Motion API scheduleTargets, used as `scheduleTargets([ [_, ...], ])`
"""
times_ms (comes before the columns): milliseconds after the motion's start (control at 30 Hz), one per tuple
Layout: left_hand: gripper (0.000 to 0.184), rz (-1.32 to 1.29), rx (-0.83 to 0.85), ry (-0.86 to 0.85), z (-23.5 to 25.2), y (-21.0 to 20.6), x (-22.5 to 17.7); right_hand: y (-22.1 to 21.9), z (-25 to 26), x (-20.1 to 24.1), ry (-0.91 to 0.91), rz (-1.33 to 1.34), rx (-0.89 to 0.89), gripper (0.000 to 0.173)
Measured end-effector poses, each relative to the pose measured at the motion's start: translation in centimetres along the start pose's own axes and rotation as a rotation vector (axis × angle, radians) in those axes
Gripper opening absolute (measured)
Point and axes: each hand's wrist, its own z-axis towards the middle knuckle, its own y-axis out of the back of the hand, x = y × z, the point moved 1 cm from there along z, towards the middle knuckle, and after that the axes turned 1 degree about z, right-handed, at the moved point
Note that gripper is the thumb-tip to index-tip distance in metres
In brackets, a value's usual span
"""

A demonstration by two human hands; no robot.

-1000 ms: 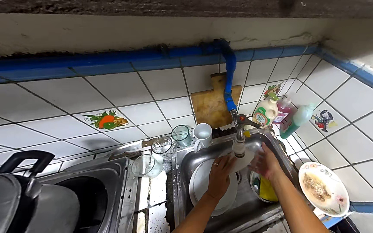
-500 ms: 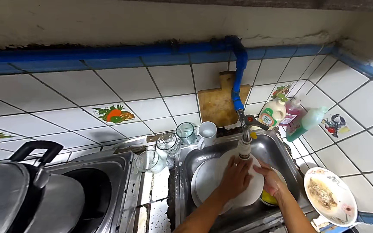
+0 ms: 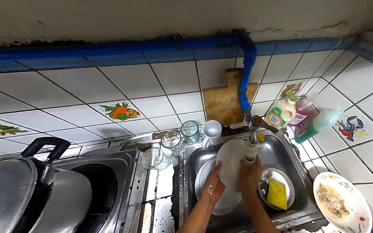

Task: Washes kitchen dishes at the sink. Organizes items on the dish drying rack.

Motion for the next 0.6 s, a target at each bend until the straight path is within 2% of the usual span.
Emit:
scheduleTargets([
  [100, 0.037, -0.043, -0.056, -0.044, -0.1, 0.6, 0.6, -3.1, -3.2, 2.5, 0.462, -0.216, 0.082, 0.048],
  [167, 0.036, -0.022, -0.090, -0.046, -0.4, 1.2, 0.7, -3.6, -1.9, 3.3, 0.620, -0.240, 0.202, 0.044],
  [200, 0.035, 0.018, -0.099, -0.031, -0.7, 1.5, 0.7, -3.2, -0.5, 3.5, 0.586, -0.214, 0.301, 0.040],
  [267, 0.037, 0.095, -0.068, -0.005, -1.2, 2.1, 0.6, -1.8, 2.5, 3.5, 0.298, -0.199, 0.452, 0.040],
  [333, 0.035, 0.120, -0.064, -0.006, -1.5, 2.5, 0.7, -1.5, 4.2, 2.9, -0.012, -0.248, 0.423, 0.043],
  [367, 0.035, 0.118, -0.069, -0.008, -1.4, 2.9, 0.9, -1.6, 3.8, 3.2, -0.026, -0.298, 0.430, 0.044],
  [467, 0.034, 0.103, -0.056, 0.001, -0.6, 3.6, 1.1, -1.5, 2.2, 4.0, 0.313, -0.303, 0.509, 0.040],
  [500, 0.034, 0.105, -0.057, 0.017, -0.6, 3.8, 1.1, -0.8, 2.3, 3.9, 0.294, -0.294, 0.564, 0.041],
  [533, 0.032, 0.098, -0.057, 0.031, -0.5, 3.9, 0.9, 0.3, 3.1, 3.5, 0.181, -0.291, 0.608, 0.044],
  [600, 0.032, 0.058, -0.036, 0.056, -0.2, 4.0, 0.7, 3.3, 5.3, 2.0, -0.177, -0.131, 0.629, 0.047],
])
